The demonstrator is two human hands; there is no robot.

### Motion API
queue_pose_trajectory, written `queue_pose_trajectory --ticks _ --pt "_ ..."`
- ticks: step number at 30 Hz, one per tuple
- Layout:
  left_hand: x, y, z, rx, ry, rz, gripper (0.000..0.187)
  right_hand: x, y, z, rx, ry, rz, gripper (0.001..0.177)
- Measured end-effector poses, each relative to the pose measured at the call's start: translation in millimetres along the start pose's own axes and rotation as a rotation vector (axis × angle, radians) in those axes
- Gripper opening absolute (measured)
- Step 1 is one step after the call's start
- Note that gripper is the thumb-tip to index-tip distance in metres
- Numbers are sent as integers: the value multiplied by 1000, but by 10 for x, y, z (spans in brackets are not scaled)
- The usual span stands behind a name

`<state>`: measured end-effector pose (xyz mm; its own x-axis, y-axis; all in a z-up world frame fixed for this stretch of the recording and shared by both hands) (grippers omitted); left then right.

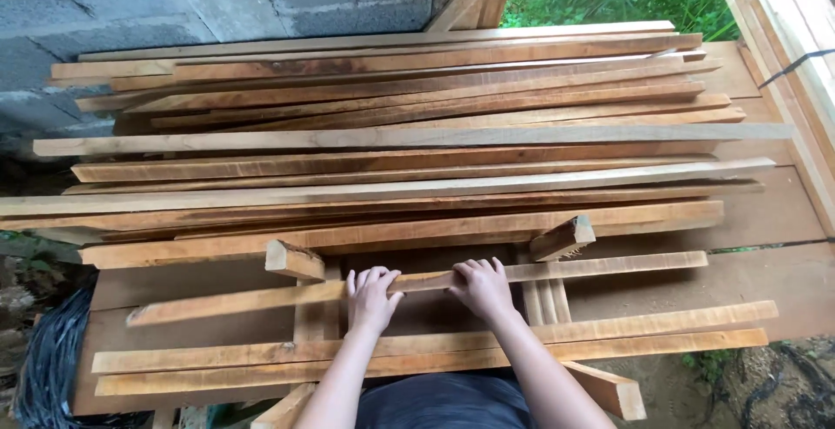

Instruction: The person lifts a bundle of wooden planks tied with black straps from a stack and places it onto a wooden workbench. They then proceed to pick up individual planks from the stack and arrange them on the workbench.

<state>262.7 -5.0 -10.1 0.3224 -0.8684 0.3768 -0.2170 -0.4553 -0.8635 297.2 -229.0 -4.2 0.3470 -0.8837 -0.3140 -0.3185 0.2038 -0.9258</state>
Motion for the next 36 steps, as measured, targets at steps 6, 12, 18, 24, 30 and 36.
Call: queue_pose_trajectory --ticks 6,12,18,24,30,36 --pt "-162 282 183 -7 -3 64 46 -58 22 67 76 -132 16 60" --pt "-119 382 -125 103 121 56 50 -68 55 -84 27 -80 104 50" --pt "-61 783 -1133 -143 430 98 51 -110 199 -389 101 -91 140 49" --pt "58 733 -1342 41 542 170 58 -128 432 -624 63 -102 123 50" --pt "129 697 -1419 148 507 207 53 -70 526 -592 -19 -75 124 53" --pt "161 629 -1450 141 427 215 50 -51 563 -534 -87 -54 133 60"
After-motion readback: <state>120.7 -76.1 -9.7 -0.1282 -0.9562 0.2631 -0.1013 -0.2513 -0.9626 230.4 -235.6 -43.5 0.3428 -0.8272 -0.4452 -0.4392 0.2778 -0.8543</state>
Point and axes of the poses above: each hand's wrist, its own z-axis towards the middle knuckle, its own y-axis out of the palm, x = y × z, the point moved 9 cm from there along z, towards the middle knuckle, and after that the axes turned 10 degrees about -y, right-handed, at the moved point
